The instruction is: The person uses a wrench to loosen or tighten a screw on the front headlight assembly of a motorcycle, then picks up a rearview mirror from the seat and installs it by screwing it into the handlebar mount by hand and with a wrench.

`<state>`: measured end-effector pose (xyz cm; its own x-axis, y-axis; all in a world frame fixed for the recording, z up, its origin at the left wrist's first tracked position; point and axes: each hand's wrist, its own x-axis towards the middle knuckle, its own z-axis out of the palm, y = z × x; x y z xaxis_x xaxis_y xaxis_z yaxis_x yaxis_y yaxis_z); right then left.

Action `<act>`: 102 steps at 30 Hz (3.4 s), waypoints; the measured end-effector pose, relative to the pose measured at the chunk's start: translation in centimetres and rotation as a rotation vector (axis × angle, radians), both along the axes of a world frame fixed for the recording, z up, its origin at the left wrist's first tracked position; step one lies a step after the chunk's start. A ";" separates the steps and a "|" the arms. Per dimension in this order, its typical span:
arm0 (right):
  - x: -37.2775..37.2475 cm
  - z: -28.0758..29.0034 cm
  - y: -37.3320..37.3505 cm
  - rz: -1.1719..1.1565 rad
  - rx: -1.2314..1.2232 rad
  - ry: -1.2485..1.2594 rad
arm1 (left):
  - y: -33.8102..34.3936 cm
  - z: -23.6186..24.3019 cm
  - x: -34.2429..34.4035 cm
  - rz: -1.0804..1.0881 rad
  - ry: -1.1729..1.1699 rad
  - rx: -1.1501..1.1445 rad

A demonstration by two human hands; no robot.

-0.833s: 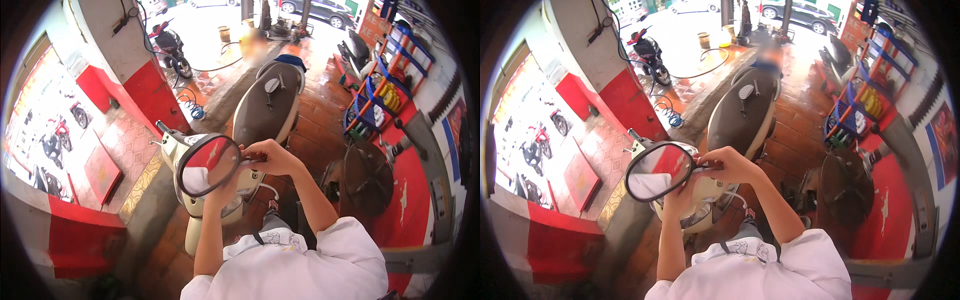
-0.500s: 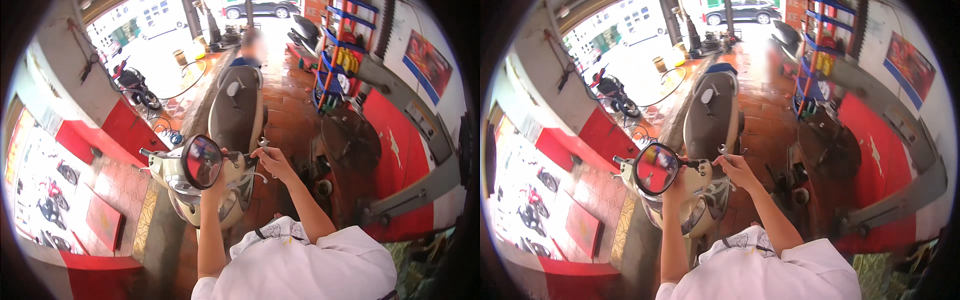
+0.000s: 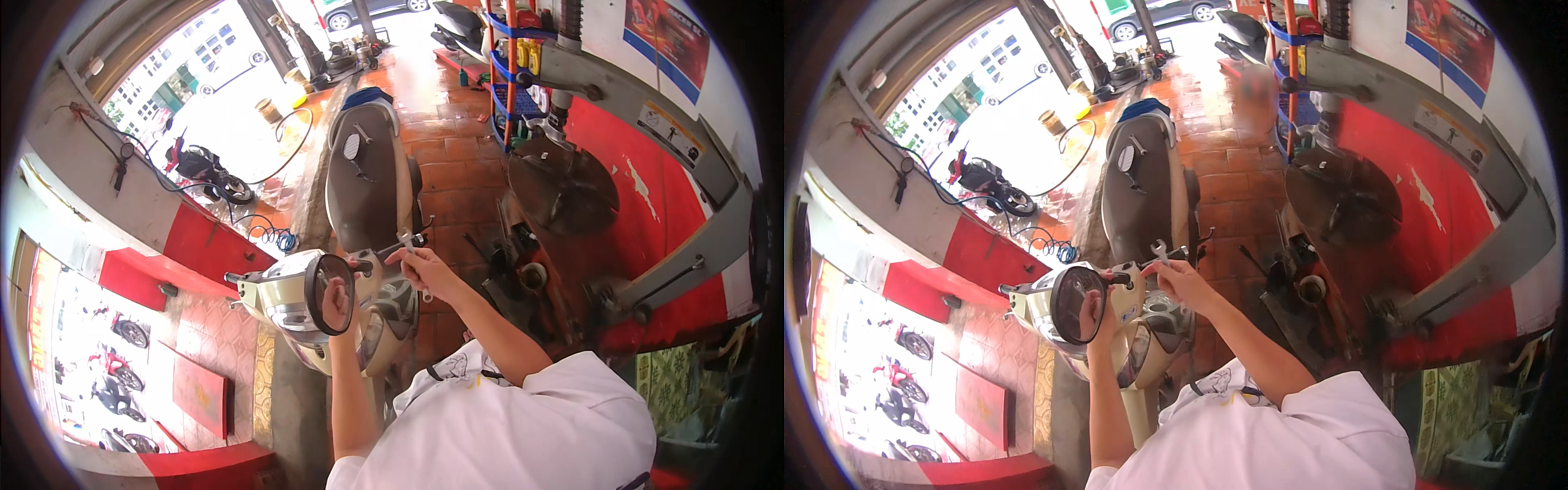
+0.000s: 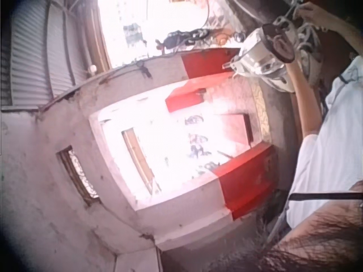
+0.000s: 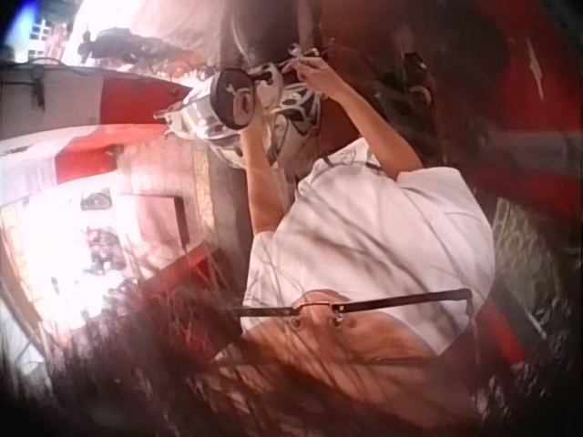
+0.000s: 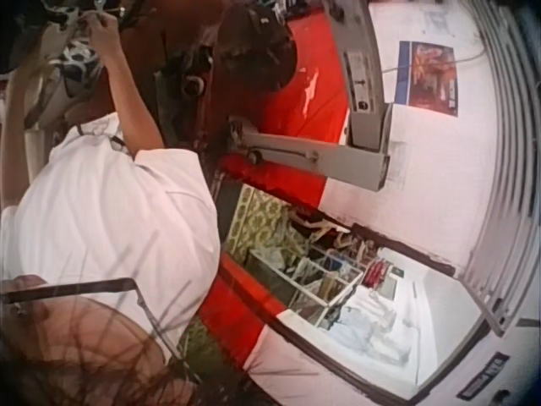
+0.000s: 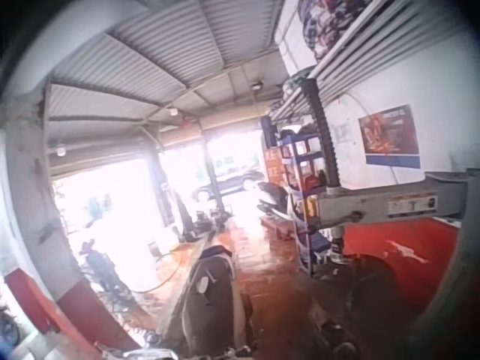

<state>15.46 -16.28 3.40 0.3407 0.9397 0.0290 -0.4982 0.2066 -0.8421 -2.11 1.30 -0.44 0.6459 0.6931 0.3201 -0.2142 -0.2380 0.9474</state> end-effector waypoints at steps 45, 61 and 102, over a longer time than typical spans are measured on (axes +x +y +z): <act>2.6 -2.8 1.0 0.070 -0.252 0.331 | 2.4 7.7 12.3 0.107 0.472 0.498; 2.3 -3.3 2.8 0.105 -0.246 0.237 | 1.6 4.5 11.1 0.559 0.277 0.295; 1.6 -5.4 3.9 -0.089 -0.032 -0.019 | -4.3 11.4 4.6 -0.175 0.676 0.975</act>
